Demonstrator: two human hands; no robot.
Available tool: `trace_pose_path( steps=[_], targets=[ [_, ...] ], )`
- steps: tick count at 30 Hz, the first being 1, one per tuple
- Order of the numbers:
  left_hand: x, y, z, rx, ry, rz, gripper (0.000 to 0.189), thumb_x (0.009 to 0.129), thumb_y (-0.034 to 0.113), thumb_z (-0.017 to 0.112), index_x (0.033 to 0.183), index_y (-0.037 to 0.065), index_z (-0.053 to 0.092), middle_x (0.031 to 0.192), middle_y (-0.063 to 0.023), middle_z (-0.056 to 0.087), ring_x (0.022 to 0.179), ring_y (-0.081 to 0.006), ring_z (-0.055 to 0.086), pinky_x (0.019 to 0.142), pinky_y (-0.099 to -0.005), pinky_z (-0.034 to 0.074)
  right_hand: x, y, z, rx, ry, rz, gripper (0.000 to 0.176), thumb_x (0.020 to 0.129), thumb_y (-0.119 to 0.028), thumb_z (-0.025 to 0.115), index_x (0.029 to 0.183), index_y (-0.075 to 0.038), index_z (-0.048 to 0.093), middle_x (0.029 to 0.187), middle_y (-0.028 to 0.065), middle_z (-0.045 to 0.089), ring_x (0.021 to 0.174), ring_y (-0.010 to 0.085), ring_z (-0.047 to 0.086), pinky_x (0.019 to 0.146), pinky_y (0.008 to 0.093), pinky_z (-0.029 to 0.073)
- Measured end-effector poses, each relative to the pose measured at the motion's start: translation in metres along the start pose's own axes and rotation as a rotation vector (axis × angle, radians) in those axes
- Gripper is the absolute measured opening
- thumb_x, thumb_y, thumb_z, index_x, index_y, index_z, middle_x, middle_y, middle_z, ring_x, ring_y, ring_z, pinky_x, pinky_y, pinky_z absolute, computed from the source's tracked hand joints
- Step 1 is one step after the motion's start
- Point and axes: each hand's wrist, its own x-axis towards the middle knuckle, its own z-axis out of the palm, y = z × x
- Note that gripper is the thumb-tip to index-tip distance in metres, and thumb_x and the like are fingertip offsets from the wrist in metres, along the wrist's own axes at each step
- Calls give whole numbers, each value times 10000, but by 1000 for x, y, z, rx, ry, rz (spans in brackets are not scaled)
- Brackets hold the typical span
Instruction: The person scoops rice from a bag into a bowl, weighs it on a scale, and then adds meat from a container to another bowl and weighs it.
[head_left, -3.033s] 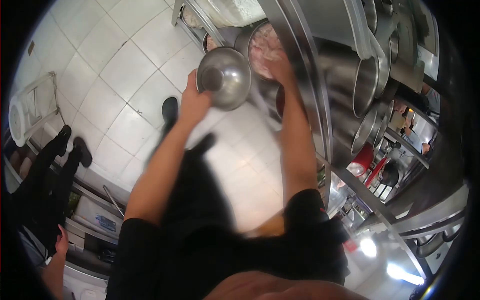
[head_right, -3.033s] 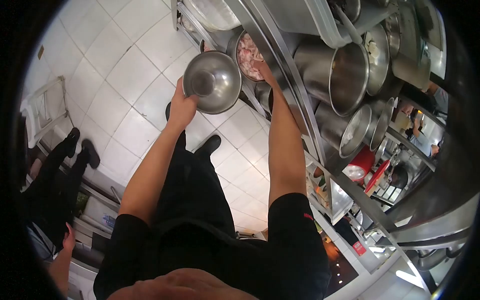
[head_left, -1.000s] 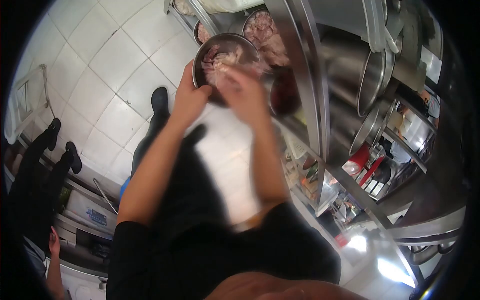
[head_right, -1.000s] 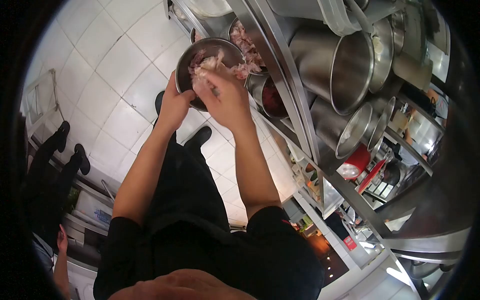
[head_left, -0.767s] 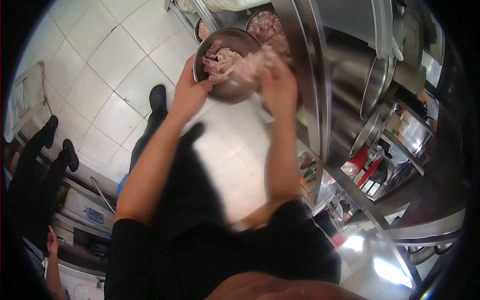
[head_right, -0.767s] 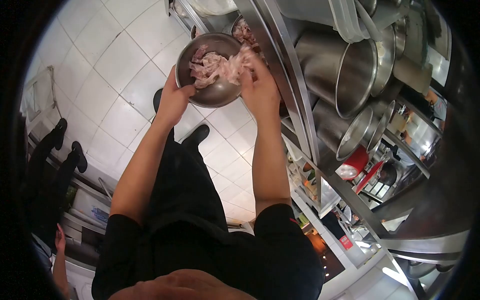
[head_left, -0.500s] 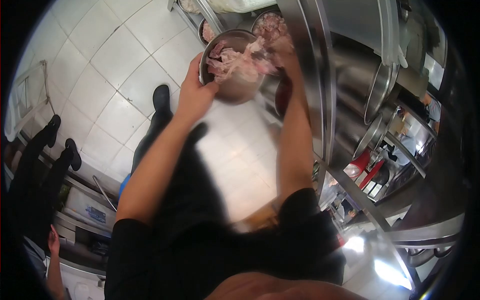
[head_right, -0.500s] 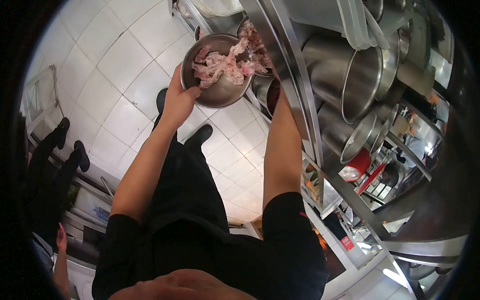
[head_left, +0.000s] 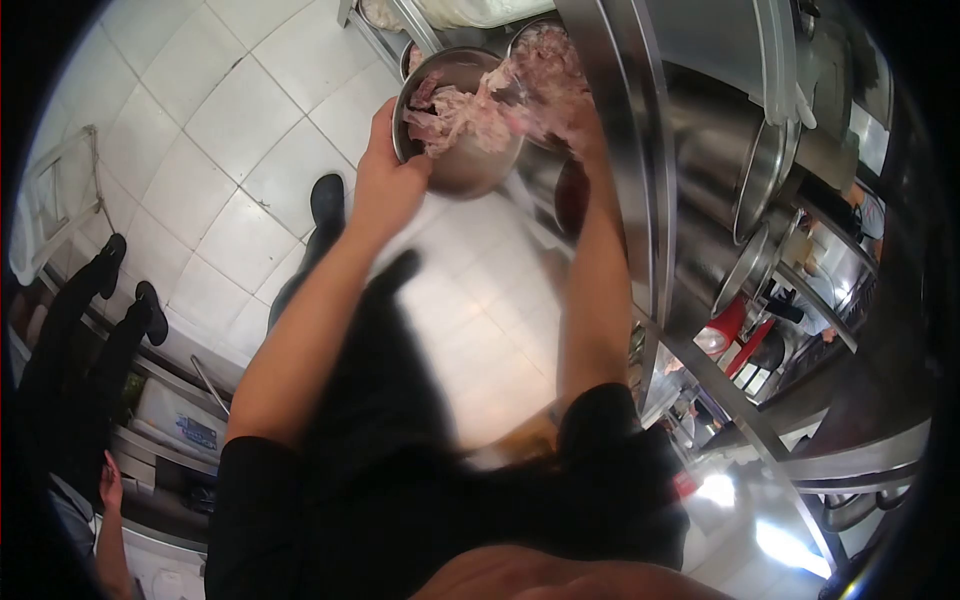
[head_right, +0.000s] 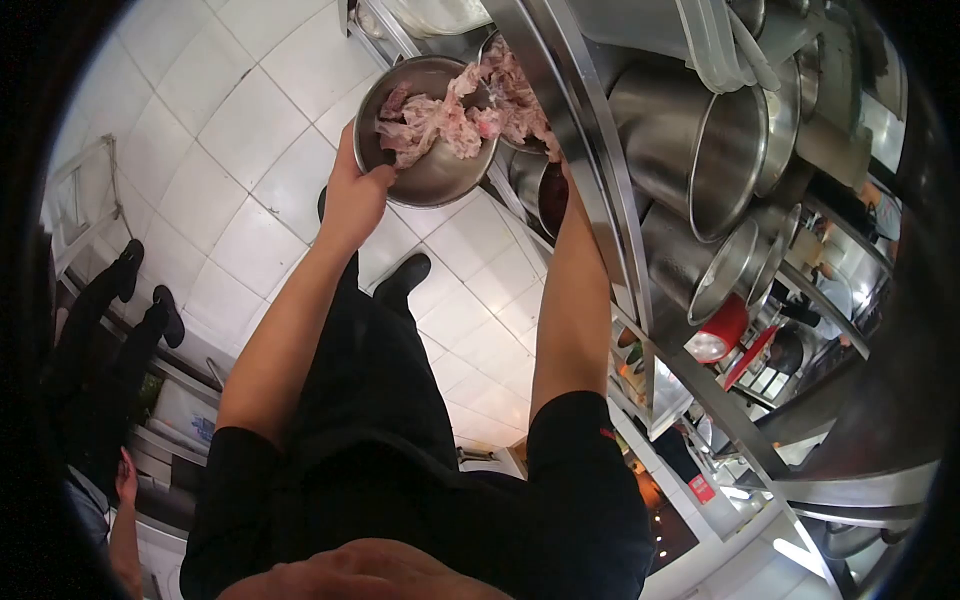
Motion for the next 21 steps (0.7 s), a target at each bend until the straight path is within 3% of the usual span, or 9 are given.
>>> trace_pose_path(
  steps=[2, 4, 7, 9, 11, 15, 16, 18, 21],
  targets=[
    [-3, 3, 1, 0, -5, 1, 652, 659, -41, 470, 1292, 74, 366, 1046, -81, 522, 948, -169, 493, 838, -274, 396, -41, -56, 19, 193, -14, 44, 437, 751, -243, 707, 1135, -84, 572, 1135, 98, 544, 1032, 187, 519, 854, 315, 428],
    [-4, 9, 3, 1, 17, 15, 652, 658, -43, 470, 1292, 74, 369, 1056, -86, 526, 961, -171, 496, 843, -278, 395, -75, -183, 79, 160, 77, 668, 527, 754, -214, 699, 1199, -41, 477, 863, 51, 609, 600, 106, 556, 580, 234, 469],
    [-4, 7, 4, 18, -4, 31, 646, 669, -55, 461, 1296, 68, 368, 1069, -82, 530, 953, -166, 507, 822, -268, 410, -107, -200, 128, -126, 177, 257, 535, 755, -279, 687, 1191, -51, 477, 908, 74, 606, 699, 164, 590, 651, 290, 485],
    [-4, 7, 2, 15, -30, 35, 642, 681, -28, 485, 1302, 75, 361, 1082, -114, 551, 979, -199, 527, 839, -284, 416, -107, -187, 151, -413, 125, -352, 579, 752, -287, 685, 1229, -55, 452, 1058, 126, 588, 892, 243, 600, 764, 340, 480],
    [-2, 10, 2, 6, -55, 49, 641, 692, -1, 510, 1308, 82, 353, 1096, -146, 572, 1005, -232, 547, 856, -300, 421, -113, -192, 165, -454, -59, -464, 606, 755, -263, 675, 1267, -60, 423, 1185, 177, 531, 1048, 306, 551, 850, 362, 453],
    [2, 3, -4, -209, -38, -17, 634, 697, -68, 480, 1304, 76, 370, 1097, -90, 549, 961, -161, 540, 794, -254, 436, -120, -209, 137, -61, -34, -125, 554, 814, -277, 595, 1285, -50, 412, 1208, 193, 524, 1121, 329, 508, 948, 386, 375],
    [4, 1, -6, -197, -46, -9, 632, 699, -68, 481, 1304, 73, 369, 1107, -88, 542, 967, -157, 535, 801, -249, 431, -112, -209, 118, -255, 32, 21, 524, 829, -201, 599, 1292, -39, 414, 1201, 144, 546, 1083, 203, 532, 925, 349, 403],
    [2, 2, -6, -188, -52, -1, 630, 701, -67, 483, 1305, 71, 367, 1118, -87, 535, 974, -153, 529, 807, -244, 426, -93, -195, 115, -575, 116, 258, 506, 818, -275, 591, 1261, -74, 454, 1196, 164, 544, 1064, 270, 548, 894, 366, 424],
    [4, 8, -3, -192, -37, -88, 616, 702, -65, 482, 1296, 58, 372, 1121, -90, 534, 1005, -157, 510, 845, -253, 409, -72, -180, 114, -560, 102, 246, 512, 804, -291, 602, 1246, -72, 464, 1189, 171, 544, 1052, 285, 551, 880, 368, 428]
  ],
)
